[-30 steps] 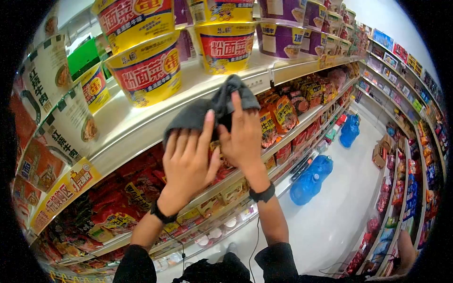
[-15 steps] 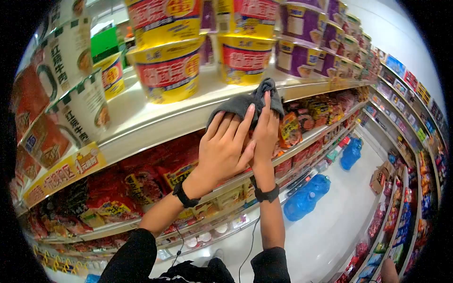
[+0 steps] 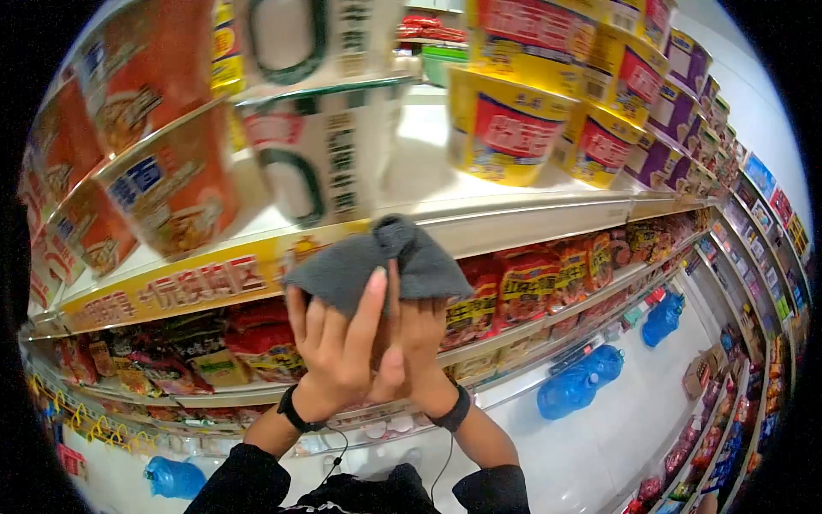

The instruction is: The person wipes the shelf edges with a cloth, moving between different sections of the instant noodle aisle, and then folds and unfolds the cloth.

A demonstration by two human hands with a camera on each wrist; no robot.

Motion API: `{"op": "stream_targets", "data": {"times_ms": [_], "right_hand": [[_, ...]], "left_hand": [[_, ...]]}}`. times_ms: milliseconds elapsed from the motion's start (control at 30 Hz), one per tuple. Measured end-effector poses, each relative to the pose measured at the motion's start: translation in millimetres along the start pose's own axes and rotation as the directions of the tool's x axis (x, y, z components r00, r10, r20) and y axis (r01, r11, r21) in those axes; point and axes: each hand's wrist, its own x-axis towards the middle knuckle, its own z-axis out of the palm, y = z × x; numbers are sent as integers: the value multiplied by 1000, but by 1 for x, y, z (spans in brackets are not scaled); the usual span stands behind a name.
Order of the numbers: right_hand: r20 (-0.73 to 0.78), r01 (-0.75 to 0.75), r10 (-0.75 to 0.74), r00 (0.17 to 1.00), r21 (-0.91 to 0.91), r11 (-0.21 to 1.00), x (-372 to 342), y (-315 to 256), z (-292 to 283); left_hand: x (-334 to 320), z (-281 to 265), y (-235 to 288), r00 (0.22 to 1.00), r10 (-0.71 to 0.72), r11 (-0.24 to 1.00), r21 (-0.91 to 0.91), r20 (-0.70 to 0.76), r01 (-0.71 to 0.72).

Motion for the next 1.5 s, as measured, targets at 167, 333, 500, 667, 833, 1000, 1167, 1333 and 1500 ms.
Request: {"op": "stream_targets", "data": {"times_ms": [167,333,500,667,833,1000,1167,1333,1500], "right_hand": [[63,102,-103,993,20,995,1,-92,23],[58,265,-262,963,-51,963,10,-178,46],[48,366,-378,925,159,917,24,-269,74],[-32,391,-406,913,347,852,28,-340,110],[-6,405,-429,903,344,847,26,-354,117],[-21,402,-435,900,425,811,34,-335,108],[28,358,-420,907,472,806,35,-324,95],[-8,366,-418,908,501,784,34,-317,98],[68,326,-423,904,533,781,34,-309,93]], "left_hand": [[-30,-66,-59,995,-69,994,82,-71,74],[-65,-140,-120,992,-96,979,170,-79,108],[-91,-215,-175,951,-202,931,256,-234,261],[-112,-267,-213,881,-332,892,191,-338,409],[-127,-286,-224,912,-338,864,309,-232,399],[-118,-284,-211,934,-327,874,331,-144,357],[-114,-271,-200,893,-403,863,243,-200,443],[-109,-258,-189,819,-503,835,88,-276,543],[-109,-248,-191,760,-542,822,-35,-359,569]]}}
